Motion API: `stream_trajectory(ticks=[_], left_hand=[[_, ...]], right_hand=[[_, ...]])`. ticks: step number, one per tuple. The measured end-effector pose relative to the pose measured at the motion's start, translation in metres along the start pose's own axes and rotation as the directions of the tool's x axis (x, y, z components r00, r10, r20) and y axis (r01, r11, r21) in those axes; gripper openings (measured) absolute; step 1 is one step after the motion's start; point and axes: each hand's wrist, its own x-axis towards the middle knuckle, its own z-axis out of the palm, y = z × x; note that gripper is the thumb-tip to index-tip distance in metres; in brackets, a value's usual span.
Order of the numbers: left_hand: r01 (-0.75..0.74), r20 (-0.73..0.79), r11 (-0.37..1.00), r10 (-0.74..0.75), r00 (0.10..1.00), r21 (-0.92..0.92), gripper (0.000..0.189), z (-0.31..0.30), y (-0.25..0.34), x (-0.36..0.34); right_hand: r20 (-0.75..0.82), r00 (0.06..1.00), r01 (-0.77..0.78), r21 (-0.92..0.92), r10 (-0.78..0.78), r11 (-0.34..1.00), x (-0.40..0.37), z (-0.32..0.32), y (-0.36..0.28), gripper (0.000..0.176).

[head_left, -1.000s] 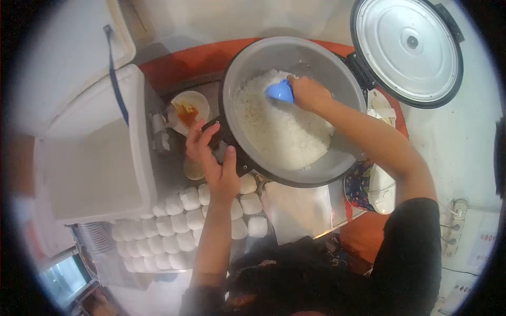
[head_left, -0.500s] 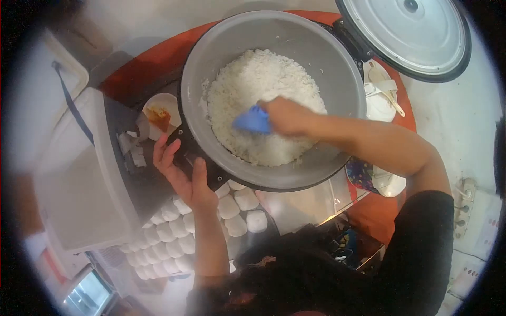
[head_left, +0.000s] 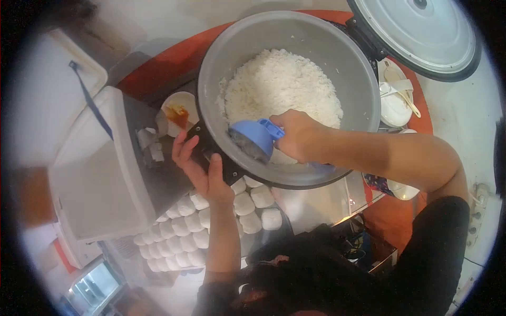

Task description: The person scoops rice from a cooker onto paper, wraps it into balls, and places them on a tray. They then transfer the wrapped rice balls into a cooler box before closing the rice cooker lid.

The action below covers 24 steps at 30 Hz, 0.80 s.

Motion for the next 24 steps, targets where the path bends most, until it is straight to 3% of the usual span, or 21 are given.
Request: stream_trajectory(ticks=[1, 3, 4, 6, 7, 9, 11, 14, 16, 18, 20, 21, 23, 24], left_hand=[[0.012, -0.011, 0.997, -0.013, 1.000, -0.074, 0.041, 0.000, 0.001, -0.001], [-0.032, 0.005, 0.999, 0.032, 0.999, 0.004, 0.043, -0.005, -0.002, 0.000], [-0.027, 0.016, 1.000, 0.027, 1.000, 0.012, 0.044, -0.006, -0.002, 0.000], [-0.022, 0.005, 0.999, 0.022, 1.000, 0.023, 0.048, -0.008, -0.002, -0.002], [-0.046, -0.008, 0.999, 0.046, 0.999, 0.024, 0.048, -0.008, 0.001, -0.008], [0.020, -0.140, 0.998, -0.012, 0.990, 0.060, 0.049, -0.011, 0.009, -0.031], [-0.034, -0.141, 0.994, 0.049, 0.989, 0.105, 0.044, -0.021, 0.011, -0.065], [-0.070, -0.194, 0.977, 0.110, 0.975, 0.203, 0.032, -0.023, -0.003, -0.123], [-0.085, 0.248, 0.945, 0.004, 0.969, 0.317, 0.026, -0.028, -0.013, -0.165], [-0.187, 0.539, 0.905, -0.054, 0.840, 0.381, 0.028, -0.012, -0.019, -0.189], [-0.339, 0.718, 0.834, -0.093, 0.690, 0.434, 0.046, 0.001, -0.040, -0.220], [-0.312, 0.720, 0.843, -0.120, 0.684, 0.438, 0.046, 0.006, -0.038, -0.231], [-0.535, 0.838, 0.703, -0.161, 0.522, 0.469, 0.068, 0.018, -0.039, -0.235], [-0.533, 0.838, 0.704, -0.163, 0.521, 0.468, 0.068, 0.020, -0.038, -0.238]], right_hand=[[-0.005, 1.000, 0.014, -0.004, -0.014, 1.000, 0.007, 0.003, 0.004, 0.020], [0.083, 0.993, 0.042, 0.393, -0.081, 0.919, 0.039, 0.011, 0.021, 0.011], [0.072, 0.993, 0.063, 0.386, -0.098, 0.920, 0.045, 0.008, 0.019, 0.011], [0.095, 0.984, 0.037, 0.714, -0.148, 0.699, 0.048, 0.002, 0.010, 0.009], [0.084, 0.982, 0.062, 0.707, -0.170, 0.705, 0.045, -0.003, 0.007, 0.009], [0.100, 0.971, 0.049, 0.803, -0.216, 0.593, 0.030, -0.019, 0.015, 0.012], [0.095, 0.953, 0.086, 0.827, -0.289, 0.556, 0.001, -0.033, 0.034, 0.006], [0.089, 0.922, 0.109, 0.874, -0.377, 0.474, -0.063, -0.031, 0.066, 0.012], [0.060, 0.918, 0.132, 0.885, -0.391, 0.446, -0.111, -0.015, 0.091, 0.015], [0.114, 0.936, 0.048, 0.894, -0.332, 0.445, -0.142, 0.009, 0.123, 0.015], [0.176, 0.952, -0.057, 0.904, -0.249, 0.424, -0.164, 0.041, 0.158, 0.017], [0.199, 0.954, -0.089, 0.903, -0.225, 0.421, -0.162, 0.063, 0.181, 0.017], [0.078, 0.989, -0.014, 0.903, -0.129, 0.430, -0.139, 0.109, 0.234, 0.033], [-0.103, 0.993, 0.117, 0.770, -0.058, 0.627, -0.131, 0.133, 0.246, 0.044]])
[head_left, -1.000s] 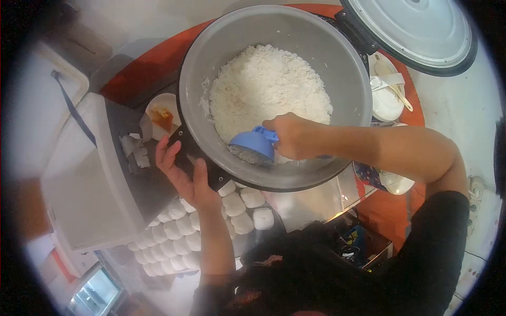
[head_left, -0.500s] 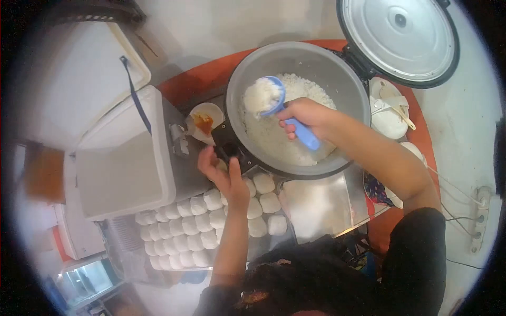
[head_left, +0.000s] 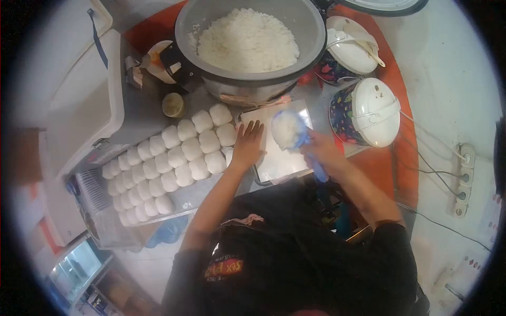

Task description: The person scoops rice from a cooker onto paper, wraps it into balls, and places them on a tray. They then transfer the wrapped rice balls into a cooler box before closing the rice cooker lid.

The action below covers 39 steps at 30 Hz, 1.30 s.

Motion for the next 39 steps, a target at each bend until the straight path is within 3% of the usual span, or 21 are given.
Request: stream_trajectory(ticks=[1, 2, 4, 5, 7, 8, 10, 11, 13, 14, 16, 18, 20, 22, 23, 25, 26, 28, 32, 36, 39], left_hand=[[0.051, 0.145, 0.998, -0.055, 0.988, 0.033, 0.083, 0.002, 0.001, 0.003], [0.095, 0.289, 0.993, -0.112, 0.951, 0.072, 0.097, 0.005, 0.003, 0.004], [0.081, 0.277, 0.992, -0.106, 0.955, 0.101, 0.102, 0.015, -0.002, 0.003], [0.066, 0.266, 0.990, -0.098, 0.959, 0.129, 0.107, 0.020, -0.003, 0.001], [0.057, 0.246, 0.985, -0.097, 0.964, 0.164, 0.107, 0.021, -0.002, 0.006], [0.045, 0.233, 0.980, -0.091, 0.968, 0.195, 0.106, 0.022, 0.000, 0.001], [0.056, 0.237, 0.976, -0.107, 0.966, 0.212, 0.102, 0.023, 0.007, -0.003], [0.071, 0.219, 0.970, -0.124, 0.968, 0.233, 0.098, 0.022, 0.006, 0.002], [0.065, 0.189, 0.968, -0.113, 0.975, 0.243, 0.091, 0.026, 0.005, 0.001], [0.061, 0.158, 0.966, -0.103, 0.982, 0.252, 0.084, 0.030, 0.003, 0.002], [0.115, 0.104, 0.979, -0.134, 0.986, 0.171, 0.073, 0.037, -0.002, 0.006], [0.162, 0.053, 0.983, -0.167, 0.985, 0.089, 0.063, 0.032, -0.002, 0.016], [0.479, -0.222, 0.870, -0.447, 0.867, 0.116, 0.045, 0.027, 0.003, 0.025], [0.550, -0.233, 0.821, -0.511, 0.828, 0.154, 0.039, 0.026, -0.003, 0.035], [0.617, -0.248, 0.765, -0.572, 0.782, 0.183, 0.034, 0.027, -0.006, 0.041], [0.650, -0.249, 0.738, -0.605, 0.756, 0.182, 0.030, 0.029, -0.011, 0.049], [0.681, -0.248, 0.710, -0.637, 0.730, 0.179, 0.026, 0.030, -0.012, 0.052], [0.709, -0.233, 0.692, -0.673, 0.702, 0.139, 0.024, 0.028, -0.017, 0.059], [0.752, -0.244, 0.641, -0.713, 0.657, 0.154, 0.019, 0.025, -0.014, 0.059], [0.760, -0.272, 0.629, -0.712, 0.648, 0.166, 0.018, 0.026, -0.014, 0.059], [0.764, -0.268, 0.645, -0.735, 0.623, 0.006, 0.015, 0.020, -0.012, 0.058]], right_hand=[[-0.139, 0.981, 0.100, -0.252, -0.138, 0.963, 0.010, 0.005, 0.028, 0.056], [0.003, 0.952, 0.267, -0.489, -0.305, 0.830, 0.031, -0.005, 0.078, 0.060], [0.285, 0.753, 0.534, -0.792, -0.592, 0.297, 0.074, -0.025, 0.177, 0.069], [0.285, 0.757, 0.533, -0.790, -0.589, 0.303, 0.068, -0.023, 0.178, 0.069], [0.156, 0.887, 0.326, -0.879, -0.435, 0.349, 0.059, -0.014, 0.162, 0.070], [0.159, 0.891, 0.327, -0.875, -0.426, 0.357, 0.058, -0.008, 0.164, 0.070], [0.014, 0.849, 0.225, -0.914, -0.528, 0.338, 0.060, 0.000, 0.161, 0.070], [0.016, 0.842, 0.230, -0.914, -0.539, 0.333, 0.068, -0.007, 0.159, 0.070], [0.176, 0.916, 0.359, -0.763, -0.362, 0.537, 0.072, -0.023, 0.160, 0.072], [0.183, 0.911, 0.369, -0.764, -0.370, 0.530, 0.070, -0.030, 0.155, 0.072], [0.264, 0.868, 0.490, -0.594, -0.421, 0.638, 0.064, -0.040, 0.134, 0.078], [0.246, 0.847, 0.522, -0.554, -0.471, 0.649, 0.055, -0.039, 0.109, 0.079], [0.218, 0.833, 0.542, -0.508, -0.509, 0.669, 0.058, -0.043, 0.103, 0.080], [0.030, 0.719, 0.601, -0.529, -0.695, 0.599, 0.070, -0.058, 0.103, 0.078], [0.031, 0.719, 0.603, -0.526, -0.694, 0.601, 0.076, -0.067, 0.101, 0.078], [-0.236, 0.644, 0.342, -0.763, -0.728, 0.549, 0.092, -0.086, 0.094, 0.078], [-0.234, 0.645, 0.344, -0.760, -0.727, 0.551, 0.098, -0.097, 0.091, 0.078], [-0.295, 0.732, 0.187, -0.779, -0.614, 0.598, 0.114, -0.115, 0.085, 0.081], [-0.343, 0.741, 0.154, -0.750, -0.577, 0.644, 0.140, -0.129, 0.088, 0.081], [-0.365, 0.616, 0.223, -0.769, -0.698, 0.599, 0.155, -0.128, 0.094, 0.066], [-0.396, 0.538, 0.267, -0.757, -0.744, 0.596, 0.153, -0.117, 0.083, 0.055]])
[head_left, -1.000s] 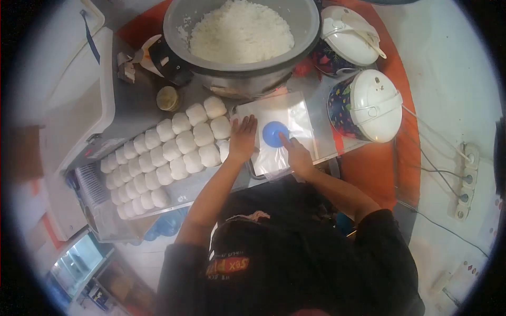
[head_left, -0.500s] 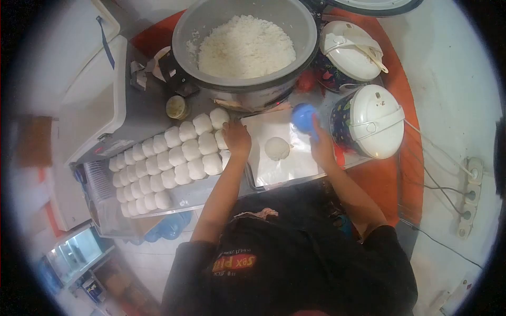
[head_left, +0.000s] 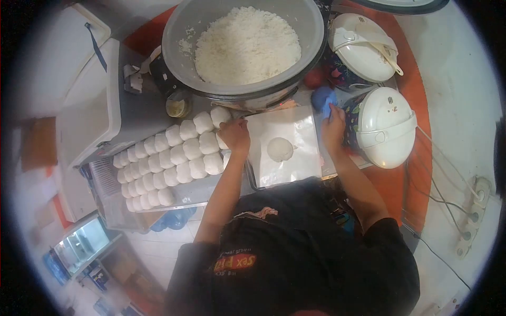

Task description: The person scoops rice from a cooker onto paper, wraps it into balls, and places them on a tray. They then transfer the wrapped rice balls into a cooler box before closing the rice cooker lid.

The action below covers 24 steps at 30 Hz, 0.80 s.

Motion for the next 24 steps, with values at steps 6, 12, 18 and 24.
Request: stream_trajectory(ticks=[6, 12, 18, 24], left_hand=[[-0.037, -0.082, 0.971, 0.018, 0.996, -0.236, 0.012, -0.008, -0.019, -0.012], [-0.245, -0.146, 0.763, 0.197, 0.970, -0.598, 0.010, -0.028, -0.036, -0.024], [-0.539, -0.264, 0.778, 0.472, 0.841, -0.323, 0.031, -0.066, -0.001, -0.029], [-0.730, 0.427, 0.654, 0.728, 0.536, -0.198, 0.030, -0.043, 0.008, -0.037]], right_hand=[[0.152, 0.979, 0.129, 0.032, -0.132, 0.991, -0.006, 0.028, -0.041, 0.043], [0.391, 0.765, 0.530, 0.069, -0.511, 0.845, -0.003, 0.057, -0.067, 0.030], [0.694, 0.660, 0.440, -0.046, -0.289, 0.897, 0.008, 0.021, -0.064, 0.010], [0.800, 0.578, 0.490, -0.184, -0.160, 0.852, -0.038, -0.002, -0.076, 0.022]])
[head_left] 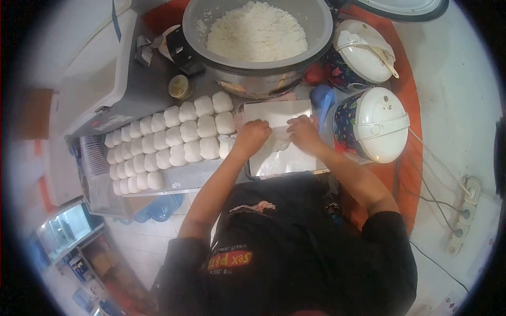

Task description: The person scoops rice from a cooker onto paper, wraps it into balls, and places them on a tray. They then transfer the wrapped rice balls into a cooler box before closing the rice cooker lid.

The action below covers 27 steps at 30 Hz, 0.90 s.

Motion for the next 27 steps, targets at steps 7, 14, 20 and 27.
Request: stream_trajectory(ticks=[7, 14, 20, 27], left_hand=[[-0.145, -0.434, 0.978, 0.196, 0.879, 0.148, 0.023, 0.036, 0.013, -0.043], [0.253, -0.344, 0.901, -0.376, 0.860, -0.353, 0.013, 0.070, -0.026, -0.033], [0.304, -0.278, 0.535, -0.750, 0.600, -0.788, 0.020, 0.071, 0.004, -0.036], [0.443, 0.169, 0.489, -0.507, 0.845, -0.751, 0.040, 0.108, 0.031, -0.082]], right_hand=[[0.070, 0.993, 0.101, -0.045, -0.098, 0.994, -0.034, 0.048, -0.031, 0.076], [0.074, 0.978, 0.206, -0.135, -0.197, 0.969, -0.053, 0.053, 0.000, 0.077], [0.199, 0.966, 0.195, -0.148, -0.164, 0.970, -0.048, 0.035, -0.008, 0.070], [0.135, 0.973, 0.190, -0.020, -0.185, 0.982, -0.054, 0.030, -0.004, 0.056]])
